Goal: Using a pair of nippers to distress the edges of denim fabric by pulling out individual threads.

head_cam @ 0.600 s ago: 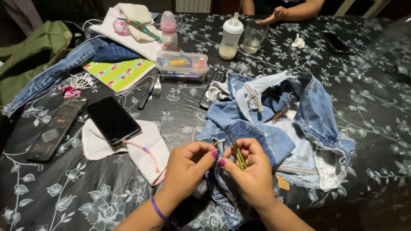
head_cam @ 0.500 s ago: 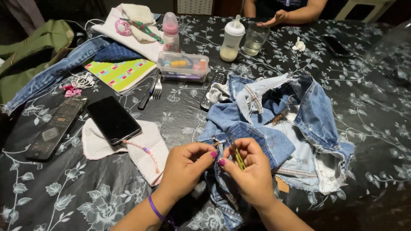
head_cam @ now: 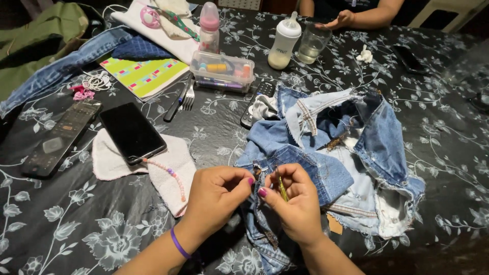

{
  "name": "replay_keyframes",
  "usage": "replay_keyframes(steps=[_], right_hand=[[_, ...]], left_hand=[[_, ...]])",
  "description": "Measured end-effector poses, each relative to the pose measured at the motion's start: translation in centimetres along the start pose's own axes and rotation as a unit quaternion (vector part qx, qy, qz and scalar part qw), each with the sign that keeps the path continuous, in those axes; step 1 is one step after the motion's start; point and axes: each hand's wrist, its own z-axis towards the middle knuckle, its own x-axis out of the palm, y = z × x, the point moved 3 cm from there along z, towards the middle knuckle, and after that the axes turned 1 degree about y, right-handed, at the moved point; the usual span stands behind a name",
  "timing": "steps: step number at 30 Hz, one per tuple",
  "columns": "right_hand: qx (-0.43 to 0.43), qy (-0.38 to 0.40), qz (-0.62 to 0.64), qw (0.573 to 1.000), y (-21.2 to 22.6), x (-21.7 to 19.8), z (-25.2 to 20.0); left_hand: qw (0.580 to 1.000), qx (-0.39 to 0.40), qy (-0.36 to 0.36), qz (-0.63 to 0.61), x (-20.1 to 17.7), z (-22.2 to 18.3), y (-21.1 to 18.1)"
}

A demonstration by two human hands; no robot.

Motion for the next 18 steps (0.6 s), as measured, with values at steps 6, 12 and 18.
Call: replay_keyframes(steps=[6,12,18], right_hand=[[0.027,-0.027,0.028,0.999,-1.2,-1.1,0.0],[0.008,-0.037,0.014,0.999,-0.5,-0.2,-0.5],[0.025,-0.018,0.026,0.999,-0.5,-1.0,0.2]], left_hand=[[0.999,0.015,-0.027,0.029,0.1,-0.2,0.0],[0.973,0.197,-0.032,0.114,0.3,-1.0,-2.4],[0.990,0.129,0.000,0.059,0.4,-0.6,-1.6]])
